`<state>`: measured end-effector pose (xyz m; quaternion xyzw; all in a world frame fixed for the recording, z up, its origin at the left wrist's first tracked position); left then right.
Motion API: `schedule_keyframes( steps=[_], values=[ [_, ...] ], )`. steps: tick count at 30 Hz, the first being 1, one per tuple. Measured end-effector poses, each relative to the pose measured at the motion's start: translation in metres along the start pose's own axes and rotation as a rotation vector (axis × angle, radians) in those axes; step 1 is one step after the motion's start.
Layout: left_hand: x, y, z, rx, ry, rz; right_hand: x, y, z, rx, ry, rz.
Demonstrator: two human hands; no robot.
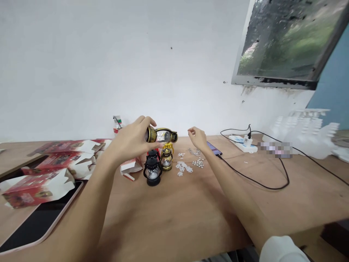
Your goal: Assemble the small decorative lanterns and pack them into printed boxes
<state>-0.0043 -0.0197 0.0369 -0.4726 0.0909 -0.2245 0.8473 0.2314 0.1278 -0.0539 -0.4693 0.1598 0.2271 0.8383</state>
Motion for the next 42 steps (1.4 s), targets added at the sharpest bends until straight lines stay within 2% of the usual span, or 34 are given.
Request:
schedule_keyframes(
  steps=[5, 10, 17, 20, 22, 30, 36, 39, 42],
  values=[
    [0.003, 0.000, 0.001, -0.019, 0.002, 0.003, -0.041, -0.034, -0.015, 0.096, -0.205, 0.165],
    [-0.003, -0.004, 0.001, 0.030, 0.010, -0.059, -0.051, -0.059, -0.026, 0.077, -0.220, 0.059],
    [-0.010, -0.007, 0.000, 0.040, -0.006, -0.059, -0.036, -0.071, -0.030, -0.206, -0.110, -0.283],
    [-0.011, -0.006, 0.001, 0.040, -0.018, -0.041, -0.032, -0.070, -0.032, -0.342, -0.080, -0.356],
    [-0.012, -0.005, 0.001, 0.037, -0.017, -0.031, -0.033, -0.070, -0.035, -0.387, -0.063, -0.378],
    [-0.013, -0.007, -0.002, 0.038, -0.028, 0.023, -0.043, -0.084, -0.045, -0.373, -0.079, -0.433],
    [-0.016, -0.002, -0.001, 0.057, -0.002, -0.025, -0.046, -0.087, -0.051, -0.288, -0.127, -0.419],
    [-0.017, 0.004, 0.000, 0.032, 0.055, -0.039, -0.057, -0.088, -0.056, -0.221, -0.206, -0.319],
    [-0.012, 0.008, 0.002, -0.024, 0.111, -0.054, -0.076, -0.088, -0.064, -0.126, -0.321, -0.109]
  ],
)
Point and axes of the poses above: each hand's wrist, its own z-axis towards the middle knuckle, its own y-axis out of the palm, x = y × z, the point moved 3 cm from there along z, towards the middle knuckle, and after that the axes turned 3 degrees about y, right-handed, at the moved point
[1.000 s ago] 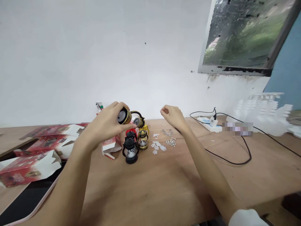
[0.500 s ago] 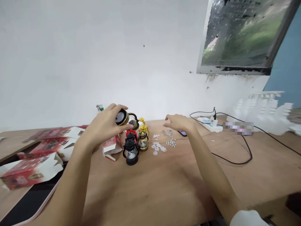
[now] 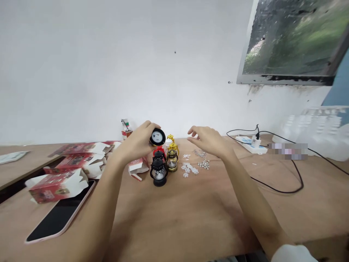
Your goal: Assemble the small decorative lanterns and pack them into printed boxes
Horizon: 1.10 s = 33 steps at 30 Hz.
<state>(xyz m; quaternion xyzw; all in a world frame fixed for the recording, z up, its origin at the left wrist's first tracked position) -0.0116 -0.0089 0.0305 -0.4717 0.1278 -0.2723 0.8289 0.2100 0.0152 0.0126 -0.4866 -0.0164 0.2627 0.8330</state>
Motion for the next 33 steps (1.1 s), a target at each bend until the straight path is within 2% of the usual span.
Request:
schedule_keyframes(
  steps=[4, 8, 12, 18, 21, 23, 26, 29, 31, 33],
  values=[
    [0.008, 0.004, 0.002, -0.024, 0.041, -0.030, -0.027, 0.003, -0.004, 0.170, -0.164, 0.254],
    [0.014, 0.009, 0.003, 0.006, 0.062, -0.033, -0.043, 0.013, -0.007, 0.195, -0.337, 0.326],
    [0.022, 0.015, 0.005, 0.015, 0.125, -0.021, -0.042, 0.018, -0.007, 0.274, -0.399, 0.344],
    [0.036, 0.020, 0.008, 0.079, 0.238, 0.041, -0.039, 0.017, -0.004, 0.313, -0.468, 0.275],
    [0.039, 0.019, 0.008, 0.121, 0.236, 0.157, -0.039, 0.018, -0.004, 0.374, -0.512, 0.194],
    [0.037, 0.015, 0.007, 0.180, 0.195, 0.266, -0.036, 0.021, -0.001, 0.391, -0.525, 0.248],
    [0.026, 0.004, 0.006, 0.300, 0.071, 0.357, -0.021, 0.030, 0.011, 0.406, -0.448, 0.426],
    [0.011, -0.005, 0.004, 0.372, -0.051, 0.346, 0.005, 0.051, 0.028, 0.406, -0.278, 0.394],
    [0.003, -0.009, 0.003, 0.380, -0.104, 0.313, 0.025, 0.076, 0.038, 0.306, -0.180, 0.260],
    [-0.001, -0.009, 0.003, 0.365, -0.144, 0.287, 0.045, 0.106, 0.043, 0.124, -0.087, 0.151]
  ],
)
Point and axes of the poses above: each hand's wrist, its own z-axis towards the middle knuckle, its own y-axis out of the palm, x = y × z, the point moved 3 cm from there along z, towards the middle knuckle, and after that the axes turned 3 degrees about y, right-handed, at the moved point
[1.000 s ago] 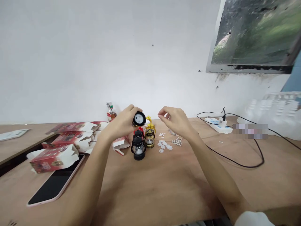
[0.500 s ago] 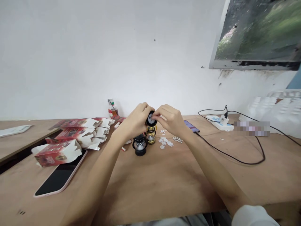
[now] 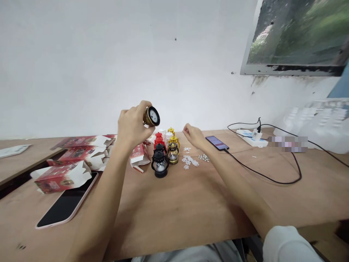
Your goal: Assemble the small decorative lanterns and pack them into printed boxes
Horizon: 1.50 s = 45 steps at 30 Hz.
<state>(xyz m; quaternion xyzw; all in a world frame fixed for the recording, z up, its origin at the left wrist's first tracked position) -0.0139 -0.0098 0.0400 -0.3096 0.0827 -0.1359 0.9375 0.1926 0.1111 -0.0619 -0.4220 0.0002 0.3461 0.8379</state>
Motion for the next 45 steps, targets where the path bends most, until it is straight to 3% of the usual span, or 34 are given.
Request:
schedule_keyframes(
  steps=[4, 7, 9, 12, 14, 16, 19, 21, 26, 34, 40, 45],
  values=[
    [0.004, 0.005, 0.000, -0.083, -0.018, -0.030, 0.034, 0.039, -0.015, -0.124, 0.048, -0.024],
    [0.008, 0.011, 0.000, -0.141, 0.004, -0.057, 0.043, 0.043, -0.018, -0.115, 0.091, -0.025],
    [0.010, 0.015, 0.000, -0.161, 0.018, -0.070, 0.038, 0.032, -0.011, -0.059, 0.129, -0.024],
    [0.013, 0.020, 0.000, -0.185, 0.044, -0.105, 0.012, -0.002, 0.000, 0.078, 0.122, 0.039],
    [0.015, 0.024, -0.001, -0.199, 0.072, -0.151, -0.016, -0.033, 0.001, 0.284, -0.013, 0.241],
    [0.017, 0.026, -0.001, -0.212, 0.104, -0.198, -0.045, -0.060, -0.005, 0.400, -0.199, 0.336],
    [0.020, 0.028, -0.002, -0.231, 0.139, -0.247, -0.080, -0.082, -0.018, 0.376, -0.449, 0.237],
    [0.021, 0.028, -0.003, -0.238, 0.154, -0.275, -0.091, -0.083, -0.024, 0.348, -0.540, 0.110],
    [0.022, 0.028, -0.004, -0.307, 0.236, -0.292, -0.093, -0.074, -0.025, 0.312, -0.578, -0.067],
    [0.024, 0.030, -0.005, -0.405, 0.251, -0.316, -0.098, -0.077, -0.030, 0.280, -0.704, -0.054],
    [0.023, 0.031, -0.004, -0.430, 0.216, -0.383, -0.095, -0.068, -0.027, 0.259, -0.681, 0.004],
    [0.027, 0.022, -0.005, -0.438, 0.209, -0.402, -0.100, -0.075, -0.031, 0.292, -0.702, 0.044]
  ],
)
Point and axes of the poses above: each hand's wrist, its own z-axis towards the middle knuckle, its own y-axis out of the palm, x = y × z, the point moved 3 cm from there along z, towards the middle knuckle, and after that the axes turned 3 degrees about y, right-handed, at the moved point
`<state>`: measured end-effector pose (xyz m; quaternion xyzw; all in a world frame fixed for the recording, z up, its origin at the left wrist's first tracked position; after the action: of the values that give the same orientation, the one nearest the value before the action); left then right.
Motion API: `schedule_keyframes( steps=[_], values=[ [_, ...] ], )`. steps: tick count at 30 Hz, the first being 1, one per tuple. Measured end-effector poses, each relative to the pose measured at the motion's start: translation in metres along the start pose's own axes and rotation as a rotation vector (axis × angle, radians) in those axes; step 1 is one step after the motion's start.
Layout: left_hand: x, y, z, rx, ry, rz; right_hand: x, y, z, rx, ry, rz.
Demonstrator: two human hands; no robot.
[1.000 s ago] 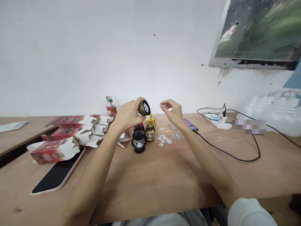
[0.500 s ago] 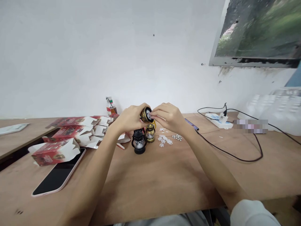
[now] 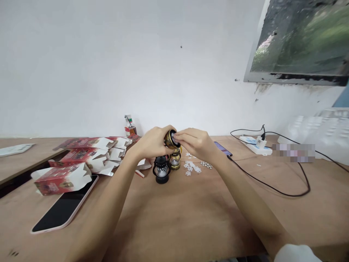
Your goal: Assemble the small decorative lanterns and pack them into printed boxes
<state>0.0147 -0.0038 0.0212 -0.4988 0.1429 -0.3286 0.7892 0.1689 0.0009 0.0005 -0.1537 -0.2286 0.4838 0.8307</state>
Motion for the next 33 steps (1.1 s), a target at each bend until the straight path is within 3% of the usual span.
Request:
schedule_keyframes(
  steps=[5, 13, 24, 33],
  values=[
    [0.005, -0.002, -0.002, -0.026, -0.026, 0.054, -0.004, -0.008, 0.002, -0.020, -0.006, 0.074],
    [0.001, 0.003, 0.000, -0.060, -0.007, 0.017, -0.001, -0.005, -0.001, -0.100, -0.012, 0.048],
    [0.003, 0.000, -0.001, 0.091, -0.041, -0.143, -0.013, -0.007, 0.004, -0.066, -0.005, -0.112],
    [0.004, -0.002, -0.002, 0.025, -0.062, -0.155, -0.013, -0.005, 0.003, -0.104, -0.012, -0.095]
  ],
)
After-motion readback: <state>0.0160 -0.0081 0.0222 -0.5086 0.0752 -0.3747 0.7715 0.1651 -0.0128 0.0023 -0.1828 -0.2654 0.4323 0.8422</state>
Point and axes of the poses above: each hand's wrist, its own z-axis towards the middle knuckle, its own y-axis out of the palm, x = y × z, the point moved 3 cm from there along z, towards the middle knuckle, and after that the axes turned 3 degrees about y, right-handed, at the moved point
